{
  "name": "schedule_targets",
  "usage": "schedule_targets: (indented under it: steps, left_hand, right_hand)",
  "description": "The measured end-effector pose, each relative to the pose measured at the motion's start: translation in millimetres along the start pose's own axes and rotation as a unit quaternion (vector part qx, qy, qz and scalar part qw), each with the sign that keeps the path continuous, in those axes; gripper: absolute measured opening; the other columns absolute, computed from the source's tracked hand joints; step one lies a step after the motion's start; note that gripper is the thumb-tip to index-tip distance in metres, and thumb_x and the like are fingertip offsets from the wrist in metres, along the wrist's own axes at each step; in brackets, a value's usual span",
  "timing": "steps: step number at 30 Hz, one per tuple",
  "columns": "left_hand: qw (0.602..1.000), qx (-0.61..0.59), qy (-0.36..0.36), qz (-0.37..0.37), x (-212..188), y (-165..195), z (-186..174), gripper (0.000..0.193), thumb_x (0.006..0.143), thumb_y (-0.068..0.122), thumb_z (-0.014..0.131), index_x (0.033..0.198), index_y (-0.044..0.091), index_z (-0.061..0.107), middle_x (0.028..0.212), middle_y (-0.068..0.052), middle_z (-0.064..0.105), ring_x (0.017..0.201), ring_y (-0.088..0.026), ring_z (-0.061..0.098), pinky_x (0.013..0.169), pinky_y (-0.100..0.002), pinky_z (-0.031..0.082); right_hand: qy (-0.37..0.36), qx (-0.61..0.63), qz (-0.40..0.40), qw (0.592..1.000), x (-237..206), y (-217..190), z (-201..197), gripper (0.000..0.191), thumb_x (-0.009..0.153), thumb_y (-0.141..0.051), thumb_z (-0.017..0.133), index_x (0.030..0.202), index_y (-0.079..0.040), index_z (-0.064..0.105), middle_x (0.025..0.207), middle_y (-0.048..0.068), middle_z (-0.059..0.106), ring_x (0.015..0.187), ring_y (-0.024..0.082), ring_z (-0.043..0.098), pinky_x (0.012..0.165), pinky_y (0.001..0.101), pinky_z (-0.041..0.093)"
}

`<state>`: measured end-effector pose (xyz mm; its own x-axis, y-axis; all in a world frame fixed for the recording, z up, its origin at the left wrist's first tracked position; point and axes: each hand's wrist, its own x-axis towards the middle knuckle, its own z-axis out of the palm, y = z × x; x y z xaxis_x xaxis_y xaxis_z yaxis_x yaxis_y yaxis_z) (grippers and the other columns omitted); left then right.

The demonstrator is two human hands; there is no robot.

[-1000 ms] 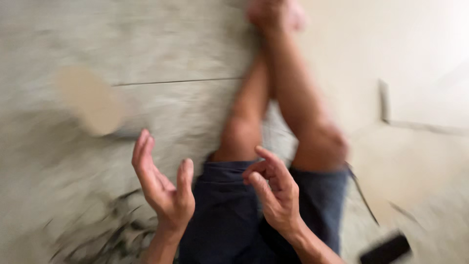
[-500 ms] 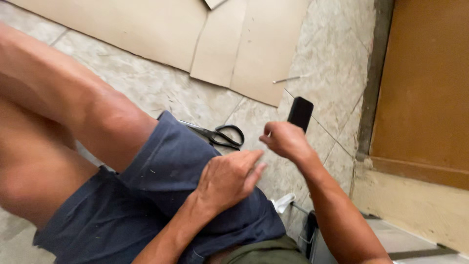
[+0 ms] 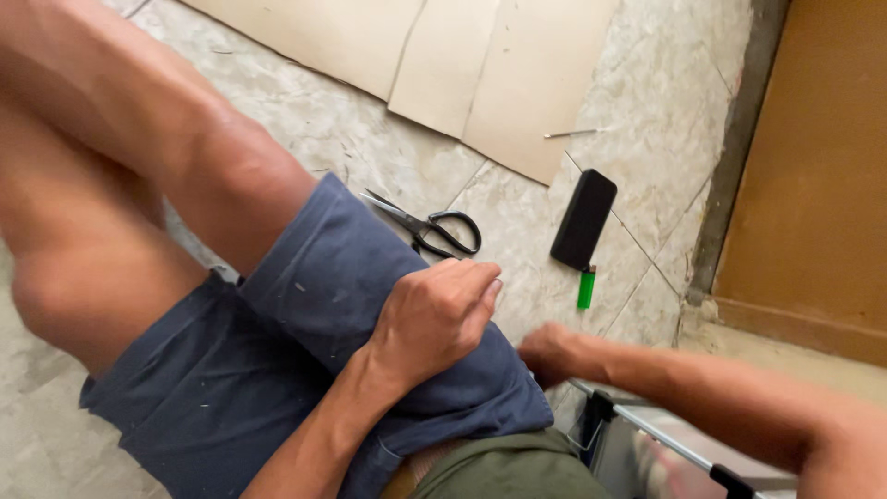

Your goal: The person sits on the floor and cuts out sandal sole shapes from cardboard sheets using scissors, following drawn outlines and trimming the edges. They stack the finished soles into piles, then thread a white strap through a slot in one sole and tie it.

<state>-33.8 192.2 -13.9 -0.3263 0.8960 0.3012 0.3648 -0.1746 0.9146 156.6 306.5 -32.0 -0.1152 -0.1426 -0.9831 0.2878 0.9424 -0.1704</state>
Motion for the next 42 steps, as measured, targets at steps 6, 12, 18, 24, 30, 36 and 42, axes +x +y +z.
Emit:
schedule_targets:
  steps: [6,12,18,24,30,36,42]
  left_hand:
    - [1.0,0.003,0.0,-0.009,-7,3,-3,0.007,0.092,0.008,0.068,0.095,0.003,0.065,0.082,-0.013,0.066,0.08,-0.032,0.066,0.071,-0.043,0.053]
    - [0.989,-0.114,0.087,-0.041,-11,4,-2,0.015,0.098,0.01,0.066,0.111,0.003,0.069,0.095,-0.011,0.072,0.085,-0.024,0.068,0.075,-0.033,0.056]
    - [0.877,-0.324,0.284,-0.213,-29,16,-65,0.023,0.102,0.011,0.062,0.122,0.004,0.07,0.1,-0.002,0.074,0.078,-0.007,0.063,0.067,-0.022,0.051]
    - [0.909,-0.194,0.348,-0.121,-84,50,-121,0.037,0.1,0.008,0.068,0.137,0.005,0.061,0.101,-0.002,0.066,0.081,-0.004,0.056,0.072,-0.019,0.047]
    - [0.932,-0.264,0.187,-0.165,-122,36,-113,0.021,0.101,0.009,0.071,0.12,0.001,0.066,0.098,0.002,0.065,0.087,-0.001,0.055,0.073,-0.02,0.047]
    - [0.821,-0.296,0.397,-0.285,-237,66,-131,0.017,0.099,0.014,0.07,0.108,0.001,0.076,0.066,0.006,0.058,0.055,-0.002,0.047,0.049,-0.021,0.035]
    - [0.787,0.005,0.386,-0.481,-308,102,-165,0.022,0.096,0.022,0.068,0.104,0.005,0.08,0.06,-0.001,0.062,0.046,-0.009,0.045,0.042,-0.03,0.035]
  right_hand:
    - [0.191,0.138,-0.107,0.966,25,7,45,0.027,0.078,-0.029,0.074,0.099,-0.012,0.073,0.089,0.018,0.072,0.085,0.042,0.066,0.068,0.0501,0.052]
    - [0.337,0.334,0.032,0.88,-6,58,-65,0.029,0.09,-0.029,0.068,0.08,-0.002,0.074,0.065,0.007,0.071,0.06,0.014,0.065,0.06,0.0347,0.055]
    - [0.55,0.374,-0.189,0.722,-104,13,-163,0.015,0.097,-0.012,0.069,0.099,0.002,0.073,0.088,0.004,0.066,0.075,0.01,0.056,0.065,0.028,0.045]
    - [0.462,0.447,-0.354,0.679,-123,-70,-177,0.016,0.089,-0.002,0.071,0.103,0.004,0.074,0.091,0.004,0.076,0.085,0.007,0.067,0.075,0.0253,0.056]
    - [0.354,0.359,-0.481,0.717,-126,-107,-177,0.031,0.083,-0.008,0.081,0.111,0.006,0.078,0.089,0.014,0.078,0.08,0.023,0.071,0.073,0.0357,0.054]
    - [0.209,0.548,-0.619,0.522,-94,-134,-235,0.024,0.106,-0.011,0.059,0.091,0.007,0.062,0.088,0.022,0.064,0.095,0.035,0.061,0.098,0.0594,0.049]
    - [0.233,0.541,-0.616,0.522,-26,-196,-275,0.018,0.114,-0.006,0.058,0.105,0.009,0.062,0.106,0.021,0.064,0.096,0.029,0.06,0.098,0.0434,0.048]
